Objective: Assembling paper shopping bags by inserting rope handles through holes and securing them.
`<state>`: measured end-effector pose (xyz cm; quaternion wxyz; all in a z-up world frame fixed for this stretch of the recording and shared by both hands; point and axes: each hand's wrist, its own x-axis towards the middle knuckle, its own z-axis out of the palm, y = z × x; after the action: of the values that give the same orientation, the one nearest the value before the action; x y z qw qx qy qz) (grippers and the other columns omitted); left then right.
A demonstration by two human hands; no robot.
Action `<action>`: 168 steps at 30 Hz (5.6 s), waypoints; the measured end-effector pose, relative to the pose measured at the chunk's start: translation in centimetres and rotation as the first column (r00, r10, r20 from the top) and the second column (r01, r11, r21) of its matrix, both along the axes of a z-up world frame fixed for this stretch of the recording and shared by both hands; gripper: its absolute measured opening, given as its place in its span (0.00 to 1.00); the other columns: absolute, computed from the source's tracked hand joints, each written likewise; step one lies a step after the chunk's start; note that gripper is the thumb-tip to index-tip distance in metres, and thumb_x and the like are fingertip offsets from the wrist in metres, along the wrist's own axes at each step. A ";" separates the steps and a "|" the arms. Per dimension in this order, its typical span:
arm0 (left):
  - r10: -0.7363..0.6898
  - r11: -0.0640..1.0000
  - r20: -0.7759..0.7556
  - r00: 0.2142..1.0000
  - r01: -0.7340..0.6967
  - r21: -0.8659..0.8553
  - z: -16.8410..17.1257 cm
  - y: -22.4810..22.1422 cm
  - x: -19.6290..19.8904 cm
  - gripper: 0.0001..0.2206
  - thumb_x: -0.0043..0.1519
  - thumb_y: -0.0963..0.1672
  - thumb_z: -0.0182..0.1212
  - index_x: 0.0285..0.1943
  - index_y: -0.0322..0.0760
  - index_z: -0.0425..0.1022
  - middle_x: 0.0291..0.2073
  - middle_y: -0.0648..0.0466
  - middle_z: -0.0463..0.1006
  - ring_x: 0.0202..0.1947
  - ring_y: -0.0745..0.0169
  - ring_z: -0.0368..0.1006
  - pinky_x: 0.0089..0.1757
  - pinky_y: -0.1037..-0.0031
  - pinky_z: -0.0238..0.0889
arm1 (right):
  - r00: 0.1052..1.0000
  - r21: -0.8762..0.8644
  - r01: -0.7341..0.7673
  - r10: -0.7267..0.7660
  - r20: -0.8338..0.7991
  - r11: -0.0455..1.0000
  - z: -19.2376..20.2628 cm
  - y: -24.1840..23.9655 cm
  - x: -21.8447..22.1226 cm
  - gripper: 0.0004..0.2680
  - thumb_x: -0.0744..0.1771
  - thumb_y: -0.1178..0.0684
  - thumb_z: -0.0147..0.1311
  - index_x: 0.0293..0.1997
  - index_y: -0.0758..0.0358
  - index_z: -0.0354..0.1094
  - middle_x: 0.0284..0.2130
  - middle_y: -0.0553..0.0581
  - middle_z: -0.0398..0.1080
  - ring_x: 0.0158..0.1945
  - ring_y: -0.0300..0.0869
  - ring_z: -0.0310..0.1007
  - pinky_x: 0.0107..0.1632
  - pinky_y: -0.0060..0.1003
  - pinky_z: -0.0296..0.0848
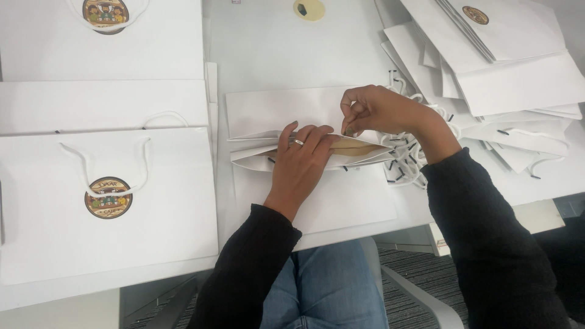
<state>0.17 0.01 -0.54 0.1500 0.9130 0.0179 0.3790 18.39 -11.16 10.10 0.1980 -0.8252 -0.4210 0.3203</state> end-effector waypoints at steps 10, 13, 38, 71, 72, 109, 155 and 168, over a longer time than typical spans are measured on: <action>0.017 1.000 0.002 1.000 -0.017 0.005 0.5 0.0 -0.1 0.07 0.64 0.45 0.64 0.50 0.46 0.79 0.49 0.64 0.77 0.53 0.67 0.71 0.63 0.61 0.53 | 1.000 -0.033 -0.012 0.012 -0.005 0.999 0.1 -0.4 0.1 0.07 0.63 0.62 0.62 0.39 0.65 0.68 0.31 0.58 0.83 0.38 0.39 0.83 0.46 0.32 0.74; 0.025 1.000 0.014 1.000 -0.026 0.018 0.6 0.0 -0.2 0.09 0.62 0.44 0.65 0.51 0.45 0.79 0.49 0.63 0.77 0.53 0.66 0.71 0.63 0.61 0.53 | 0.997 0.054 -0.053 0.056 -0.058 0.997 -0.2 -1.0 -0.1 0.07 0.64 0.63 0.58 0.44 0.63 0.69 0.33 0.56 0.83 0.38 0.37 0.82 0.46 0.32 0.75; 0.034 0.999 0.057 0.998 -0.034 0.001 0.9 -0.3 -0.3 0.07 0.64 0.41 0.60 0.47 0.45 0.80 0.48 0.63 0.78 0.51 0.67 0.72 0.61 0.63 0.57 | 0.963 0.180 0.083 -0.033 -0.268 0.980 -1.3 -2.8 -0.7 0.15 0.63 0.64 0.56 0.54 0.61 0.63 0.39 0.57 0.79 0.44 0.39 0.79 0.48 0.34 0.76; 0.051 0.998 0.063 0.997 -0.049 -0.034 0.5 0.3 0.4 0.07 0.64 0.40 0.60 0.48 0.43 0.79 0.49 0.61 0.78 0.52 0.65 0.72 0.60 0.65 0.57 | 0.709 0.420 -0.348 -0.058 0.703 0.838 -5.4 -3.9 -3.2 0.02 0.63 0.57 0.64 0.36 0.59 0.77 0.29 0.51 0.78 0.32 0.43 0.77 0.37 0.38 0.74; 0.059 0.998 0.045 0.997 -0.058 -0.035 0.5 0.3 0.3 0.06 0.64 0.40 0.60 0.46 0.43 0.79 0.49 0.61 0.79 0.52 0.65 0.73 0.60 0.65 0.58 | 0.714 0.425 -0.344 -0.061 0.698 0.837 -5.5 -4.0 -3.2 0.02 0.63 0.56 0.64 0.35 0.58 0.77 0.30 0.51 0.79 0.32 0.43 0.78 0.38 0.38 0.74; 0.004 1.000 0.159 0.987 -0.003 -0.007 1.2 0.4 -0.3 0.02 0.62 0.42 0.64 0.41 0.44 0.77 0.43 0.62 0.80 0.47 0.66 0.74 0.54 0.66 0.60 | 0.754 0.077 0.233 -0.130 -0.644 0.969 -2.6 4.6 -0.4 0.19 0.71 0.39 0.38 0.61 0.64 0.64 0.51 0.61 0.74 0.47 0.43 0.74 0.48 0.35 0.78; 0.291 0.870 -0.534 0.794 -0.451 -0.197 -0.1 0.0 -6.7 0.38 0.62 0.57 0.57 0.76 0.34 0.50 0.73 0.28 0.38 0.72 0.18 0.31 0.57 0.26 0.35 | 0.627 0.472 0.381 -0.598 0.499 0.795 -11.5 -9.1 -12.9 0.22 0.64 0.45 0.64 0.59 0.71 0.69 0.61 0.74 0.66 0.64 0.65 0.60 0.63 0.54 0.62; 0.152 0.508 -0.197 0.969 -0.248 -0.825 3.6 0.7 -8.8 0.29 0.61 0.48 0.68 0.70 0.39 0.62 0.66 0.40 0.55 0.69 0.38 0.51 0.64 0.50 0.51 | 0.535 0.630 0.547 -0.809 0.243 0.551 -11.9 -9.6 -11.6 0.20 0.65 0.49 0.66 0.60 0.67 0.68 0.52 0.65 0.70 0.53 0.53 0.70 0.56 0.47 0.69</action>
<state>-8.62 0.68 3.09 0.5260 0.7359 0.3109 0.2918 6.83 -20.73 -1.77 0.3894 -0.8986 -0.1526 -0.1330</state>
